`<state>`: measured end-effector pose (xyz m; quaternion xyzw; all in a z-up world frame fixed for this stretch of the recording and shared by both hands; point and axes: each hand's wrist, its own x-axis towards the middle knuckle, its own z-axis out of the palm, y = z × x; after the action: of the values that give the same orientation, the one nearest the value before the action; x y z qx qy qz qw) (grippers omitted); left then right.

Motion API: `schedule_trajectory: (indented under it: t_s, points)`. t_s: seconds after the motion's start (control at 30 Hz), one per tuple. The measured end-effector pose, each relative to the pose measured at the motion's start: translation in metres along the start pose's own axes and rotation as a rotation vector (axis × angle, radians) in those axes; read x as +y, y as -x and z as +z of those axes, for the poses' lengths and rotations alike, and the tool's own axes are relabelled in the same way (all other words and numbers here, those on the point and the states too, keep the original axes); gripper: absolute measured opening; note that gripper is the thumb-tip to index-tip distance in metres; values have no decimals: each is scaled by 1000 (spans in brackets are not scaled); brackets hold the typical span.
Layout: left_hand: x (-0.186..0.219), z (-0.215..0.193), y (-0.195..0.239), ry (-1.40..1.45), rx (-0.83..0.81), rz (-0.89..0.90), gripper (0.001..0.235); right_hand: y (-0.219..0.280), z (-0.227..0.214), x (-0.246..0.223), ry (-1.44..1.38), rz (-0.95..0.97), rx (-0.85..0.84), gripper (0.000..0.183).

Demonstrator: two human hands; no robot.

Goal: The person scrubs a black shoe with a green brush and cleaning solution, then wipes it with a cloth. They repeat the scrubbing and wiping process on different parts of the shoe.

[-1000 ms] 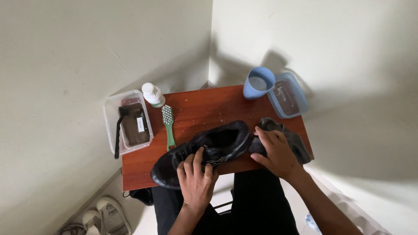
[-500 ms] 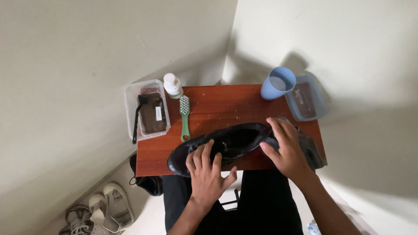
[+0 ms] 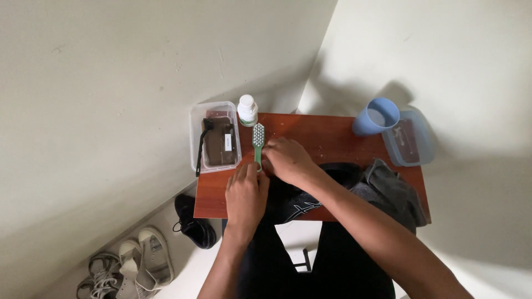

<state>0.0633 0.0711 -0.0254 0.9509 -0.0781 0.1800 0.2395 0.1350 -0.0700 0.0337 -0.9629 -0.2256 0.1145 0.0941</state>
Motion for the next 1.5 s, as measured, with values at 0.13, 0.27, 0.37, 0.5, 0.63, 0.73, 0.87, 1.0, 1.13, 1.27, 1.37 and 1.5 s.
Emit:
schedule_trajectory:
  t_s: [0.13, 0.27, 0.37, 0.5, 0.63, 0.73, 0.87, 1.0, 1.13, 1.27, 1.37, 1.5]
  points:
    - [-2, -21, -1, 16, -19, -68, 8, -16, 26, -14, -135, 150, -63, 22]
    - [-10, -24, 1, 111, -41, -92, 6, -26, 13, -32, -487, 463, -109, 40]
    - [-15, -22, 6, 120, -56, -91, 6, -45, 23, -22, -376, 629, -214, 41]
    - [-15, -17, 8, 91, -88, -100, 5, -54, 38, 2, -496, 838, -96, 46]
    - [-3, -24, 9, 114, -108, -95, 11, -61, 42, 24, -362, 779, -143, 44]
    - [-3, -19, 15, 67, -68, -56, 13, -63, 33, 22, -206, 711, -245, 39]
    - [1, -18, 12, 72, -70, -44, 15, -59, 16, 17, -78, 705, -308, 38]
    - [4, -22, 14, 100, -72, -52, 19, -63, 27, 39, -73, 688, -360, 49]
    - [8, -25, 15, 98, -81, -43, 22, -44, 1, 32, -110, 681, -329, 45]
    - [13, -23, 8, 104, -63, -23, 26, -39, 3, 43, -177, 656, -274, 45]
    - [16, -23, 5, 103, -47, -5, 29, -40, 3, 51, -139, 669, -262, 39]
    - [17, -22, 4, 132, -70, -9, 36, -41, 7, 63, -21, 631, -234, 21]
